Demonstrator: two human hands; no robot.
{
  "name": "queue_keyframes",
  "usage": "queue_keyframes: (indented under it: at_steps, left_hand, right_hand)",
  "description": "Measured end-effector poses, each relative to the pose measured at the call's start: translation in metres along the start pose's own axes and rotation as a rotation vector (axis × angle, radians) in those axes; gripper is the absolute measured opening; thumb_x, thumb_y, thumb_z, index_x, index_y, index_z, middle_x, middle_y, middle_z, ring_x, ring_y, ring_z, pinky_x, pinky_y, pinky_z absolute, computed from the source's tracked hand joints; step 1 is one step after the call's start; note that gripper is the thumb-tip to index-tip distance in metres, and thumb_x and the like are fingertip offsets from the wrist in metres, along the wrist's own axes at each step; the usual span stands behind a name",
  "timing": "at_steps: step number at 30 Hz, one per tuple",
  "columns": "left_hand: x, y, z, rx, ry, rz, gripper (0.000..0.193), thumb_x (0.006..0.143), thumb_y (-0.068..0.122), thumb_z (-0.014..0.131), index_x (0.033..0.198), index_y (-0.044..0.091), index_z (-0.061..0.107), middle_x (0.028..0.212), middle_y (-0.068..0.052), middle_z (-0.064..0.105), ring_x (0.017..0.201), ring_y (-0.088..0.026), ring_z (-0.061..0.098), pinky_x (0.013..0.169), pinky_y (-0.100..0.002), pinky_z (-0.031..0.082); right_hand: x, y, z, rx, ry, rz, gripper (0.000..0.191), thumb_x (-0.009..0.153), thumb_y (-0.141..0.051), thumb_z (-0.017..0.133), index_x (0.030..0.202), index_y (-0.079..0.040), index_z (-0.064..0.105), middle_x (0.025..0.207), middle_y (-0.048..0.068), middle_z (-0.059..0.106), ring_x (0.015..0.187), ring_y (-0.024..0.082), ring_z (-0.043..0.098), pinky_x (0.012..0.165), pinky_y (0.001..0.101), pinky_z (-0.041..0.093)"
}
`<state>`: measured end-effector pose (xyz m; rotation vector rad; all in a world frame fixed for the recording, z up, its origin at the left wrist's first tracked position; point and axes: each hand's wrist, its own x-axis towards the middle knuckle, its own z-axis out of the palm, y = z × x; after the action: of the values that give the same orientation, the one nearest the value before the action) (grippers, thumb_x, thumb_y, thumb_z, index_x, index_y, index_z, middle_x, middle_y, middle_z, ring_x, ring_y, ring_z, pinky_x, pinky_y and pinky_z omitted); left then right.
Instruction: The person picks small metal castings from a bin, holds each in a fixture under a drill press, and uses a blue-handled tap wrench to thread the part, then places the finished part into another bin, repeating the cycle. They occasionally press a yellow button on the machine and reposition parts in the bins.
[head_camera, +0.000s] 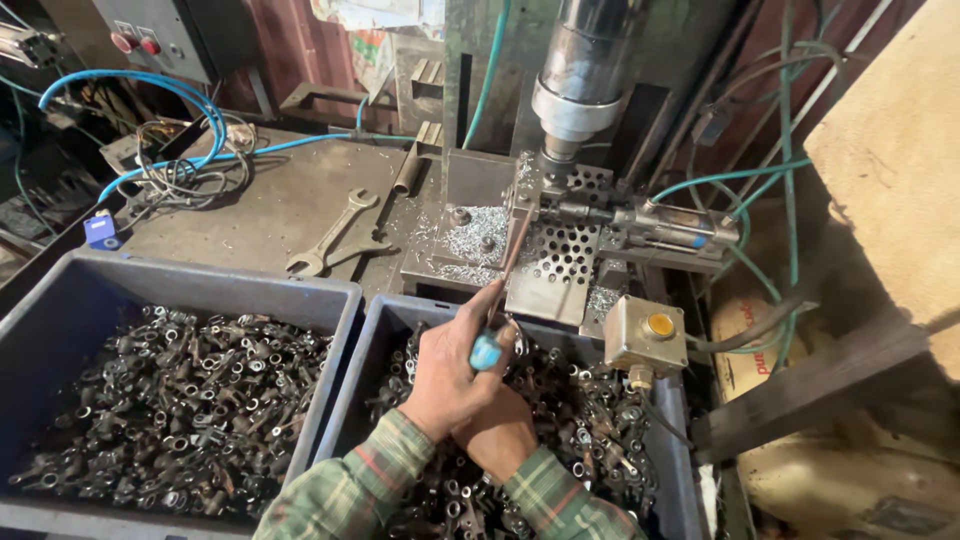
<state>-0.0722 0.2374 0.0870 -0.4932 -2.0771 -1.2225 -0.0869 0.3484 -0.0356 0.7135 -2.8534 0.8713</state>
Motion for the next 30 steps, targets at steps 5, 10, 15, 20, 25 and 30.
queue_keyframes:
  at_steps: [5,10,15,20,25,30]
  left_hand:
    - [0.039,0.022,-0.004,0.022,-0.037,-0.019,0.044,0.092,0.021,0.067,0.13,0.001,0.061,0.099,-0.022,0.074,0.087,-0.039,0.075,0.076,-0.044,0.06]
    - [0.085,0.035,-0.004,0.254,-0.195,-0.237,0.031,0.083,0.023,0.069,0.102,-0.001,0.063,0.076,-0.026,0.07,0.075,-0.044,0.07,0.072,-0.052,0.056]
    - [0.112,0.049,-0.003,0.342,-0.214,-0.252,0.026,0.082,0.024,0.065,0.094,0.001,0.067,0.073,-0.026,0.07,0.072,-0.046,0.07,0.071,-0.054,0.058]
    - [0.135,0.059,-0.002,0.385,-0.258,-0.256,0.026,0.073,0.024,0.068,0.084,0.002,0.072,0.079,-0.027,0.071,0.076,-0.048,0.071,0.074,-0.054,0.058]
    - [0.151,0.062,0.003,0.4,-0.265,-0.249,0.023,0.071,0.024,0.068,0.079,0.003,0.076,0.082,-0.026,0.072,0.08,-0.047,0.071,0.077,-0.054,0.058]
    - [0.152,0.06,0.003,0.396,-0.296,-0.272,0.024,0.071,0.024,0.068,0.08,0.003,0.076,0.084,-0.026,0.072,0.083,-0.047,0.071,0.079,-0.054,0.058]
  right_hand:
    - [-0.004,-0.014,-0.019,0.077,0.014,0.011,0.028,0.086,-0.032,0.071,0.101,-0.008,0.072,0.096,0.018,0.075,0.088,0.039,0.071,0.08,0.0496,0.057]
    - [0.001,-0.029,-0.03,0.079,-0.078,0.111,0.029,0.088,-0.031,0.067,0.104,-0.007,0.068,0.102,0.017,0.074,0.091,0.037,0.07,0.084,0.0476,0.055]
    - [-0.001,-0.033,-0.036,0.05,-0.09,0.106,0.029,0.091,-0.034,0.067,0.097,-0.005,0.067,0.097,0.016,0.073,0.088,0.035,0.07,0.08,0.0469,0.055]
    - [-0.005,-0.037,-0.039,0.125,0.008,0.03,0.028,0.09,-0.034,0.07,0.094,-0.007,0.07,0.093,0.014,0.074,0.086,0.035,0.071,0.076,0.0458,0.055]
    - [-0.004,-0.042,-0.044,0.156,0.034,0.002,0.025,0.089,-0.032,0.071,0.097,-0.007,0.07,0.093,0.013,0.075,0.085,0.035,0.071,0.074,0.0452,0.055]
    - [-0.004,-0.042,-0.045,0.151,-0.001,0.039,0.026,0.091,-0.034,0.07,0.097,-0.008,0.07,0.094,0.012,0.076,0.086,0.033,0.072,0.075,0.0441,0.056]
